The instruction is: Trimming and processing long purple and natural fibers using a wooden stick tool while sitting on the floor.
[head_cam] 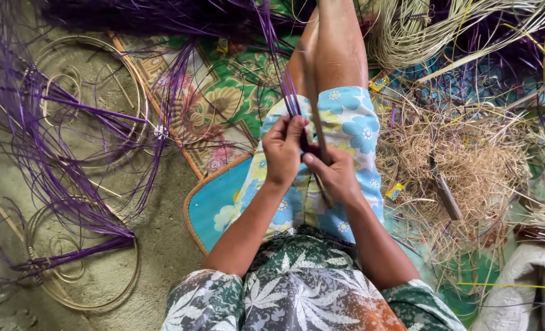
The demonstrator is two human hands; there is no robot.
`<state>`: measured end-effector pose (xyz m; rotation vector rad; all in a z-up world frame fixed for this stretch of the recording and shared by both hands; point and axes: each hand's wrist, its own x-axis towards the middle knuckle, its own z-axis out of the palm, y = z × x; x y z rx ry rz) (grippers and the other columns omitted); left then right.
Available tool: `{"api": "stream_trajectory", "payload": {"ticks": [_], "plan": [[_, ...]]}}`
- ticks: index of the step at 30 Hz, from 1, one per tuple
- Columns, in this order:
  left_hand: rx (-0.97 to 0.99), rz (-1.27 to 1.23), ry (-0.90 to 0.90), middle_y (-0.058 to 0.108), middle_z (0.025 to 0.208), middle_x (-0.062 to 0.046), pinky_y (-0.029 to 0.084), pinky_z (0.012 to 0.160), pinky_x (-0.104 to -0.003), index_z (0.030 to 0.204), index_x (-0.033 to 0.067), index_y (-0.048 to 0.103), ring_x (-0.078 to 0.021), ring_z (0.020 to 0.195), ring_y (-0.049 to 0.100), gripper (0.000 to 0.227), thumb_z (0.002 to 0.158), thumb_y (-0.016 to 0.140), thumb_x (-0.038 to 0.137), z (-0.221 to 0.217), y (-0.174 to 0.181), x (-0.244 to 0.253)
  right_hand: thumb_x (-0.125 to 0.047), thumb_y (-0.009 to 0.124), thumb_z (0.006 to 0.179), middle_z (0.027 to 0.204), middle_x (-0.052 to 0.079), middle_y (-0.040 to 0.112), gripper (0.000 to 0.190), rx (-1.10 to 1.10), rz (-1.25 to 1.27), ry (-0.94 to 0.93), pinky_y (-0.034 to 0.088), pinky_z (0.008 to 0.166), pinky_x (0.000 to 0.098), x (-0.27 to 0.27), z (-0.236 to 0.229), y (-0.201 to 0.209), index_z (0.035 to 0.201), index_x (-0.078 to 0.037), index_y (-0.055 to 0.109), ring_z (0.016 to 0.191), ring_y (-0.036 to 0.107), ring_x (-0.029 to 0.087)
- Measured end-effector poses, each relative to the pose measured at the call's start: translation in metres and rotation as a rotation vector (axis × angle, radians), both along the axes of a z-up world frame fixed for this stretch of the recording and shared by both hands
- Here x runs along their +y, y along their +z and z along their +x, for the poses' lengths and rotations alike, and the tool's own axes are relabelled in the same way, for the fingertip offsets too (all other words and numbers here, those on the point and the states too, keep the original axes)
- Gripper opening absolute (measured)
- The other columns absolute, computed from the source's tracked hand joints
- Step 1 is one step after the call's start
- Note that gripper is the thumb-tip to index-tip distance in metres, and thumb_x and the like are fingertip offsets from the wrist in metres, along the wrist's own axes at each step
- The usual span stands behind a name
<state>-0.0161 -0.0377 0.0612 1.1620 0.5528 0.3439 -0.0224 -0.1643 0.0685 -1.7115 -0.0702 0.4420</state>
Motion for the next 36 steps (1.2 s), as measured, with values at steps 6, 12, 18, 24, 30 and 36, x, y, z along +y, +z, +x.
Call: {"api": "stream_trajectory", "payload": {"ticks": [6, 12, 18, 24, 30, 36], "plan": [[-0.106, -0.507, -0.028, 0.063, 0.064, -0.007, 0.055, 0.055, -0.025, 0.090, 0.0077, 0.064, -0.0160, 0.056, 0.066, 0.024, 0.107, 0.055, 0.022, 0.020, 0.004, 0.025, -0.011, 0.066, 0.099, 0.047, 0.007, 0.042, 0.034, 0.366, 0.339, 0.015, 0.035, 0.032, 0.0306, -0.001, -0.013, 0.020, 0.067, -0.002, 0.059, 0.038, 0.037, 0.014], [-0.416, -0.707, 0.097, 0.054, 0.065, 0.003, 0.044, 0.053, -0.028, 0.099, 0.0077, 0.064, -0.0104, 0.055, 0.049, 0.036, 0.113, 0.034, 0.021, 0.045, 0.031, 0.143, 0.009, 0.046, 0.078, 0.065, 0.002, 0.062, 0.036, 0.112, 1.108, -0.043, 0.034, 0.034, 0.0230, -0.108, 0.021, 0.010, 0.093, -0.008, 0.074, 0.043, 0.043, 0.010], [-0.516, -0.625, 0.349, 0.056, 0.067, -0.003, 0.048, 0.045, -0.031, 0.093, 0.0029, 0.062, -0.0148, 0.051, 0.049, 0.030, 0.111, 0.041, 0.016, 0.061, 0.013, 0.242, -0.029, 0.033, 0.126, 0.099, 0.010, 0.081, 0.053, 0.091, 1.409, -0.727, 0.051, 0.046, 0.0222, -0.273, 0.053, -0.025, 0.114, 0.000, 0.076, 0.058, 0.067, 0.014], [-0.631, -0.494, 0.318, 0.053, 0.070, 0.001, 0.031, 0.047, -0.031, 0.101, 0.0037, 0.071, -0.0106, 0.053, 0.038, 0.028, 0.110, 0.045, 0.005, 0.053, 0.003, 0.366, -0.004, 0.050, 0.113, 0.106, 0.023, 0.081, 0.022, -0.044, 1.333, -1.294, 0.048, 0.039, 0.0250, -0.331, 0.059, -0.038, 0.125, 0.008, 0.065, 0.048, 0.061, 0.016], [-0.566, 0.061, 0.544, 0.033, 0.058, 0.004, 0.023, 0.030, -0.029, 0.100, -0.0027, 0.062, -0.0083, 0.040, 0.024, 0.045, 0.098, 0.055, 0.041, 0.075, 0.088, 0.235, -0.025, 0.047, 0.111, 0.083, 0.010, 0.069, 0.021, -0.048, 0.818, -1.027, 0.055, 0.040, 0.0207, -0.151, 0.065, 0.055, 0.117, -0.005, 0.053, 0.050, 0.062, 0.011], [-0.456, -0.275, -0.015, 0.046, 0.069, 0.006, 0.037, 0.044, -0.023, 0.103, 0.0130, 0.052, -0.0055, 0.052, 0.038, 0.028, 0.111, 0.040, 0.037, 0.056, 0.083, 0.020, -0.033, 0.050, 0.107, 0.074, 0.006, 0.074, 0.046, 0.136, 0.300, -0.105, 0.045, 0.048, 0.0153, -0.002, 0.054, 0.091, 0.139, -0.003, 0.064, 0.054, 0.064, 0.008]]}}
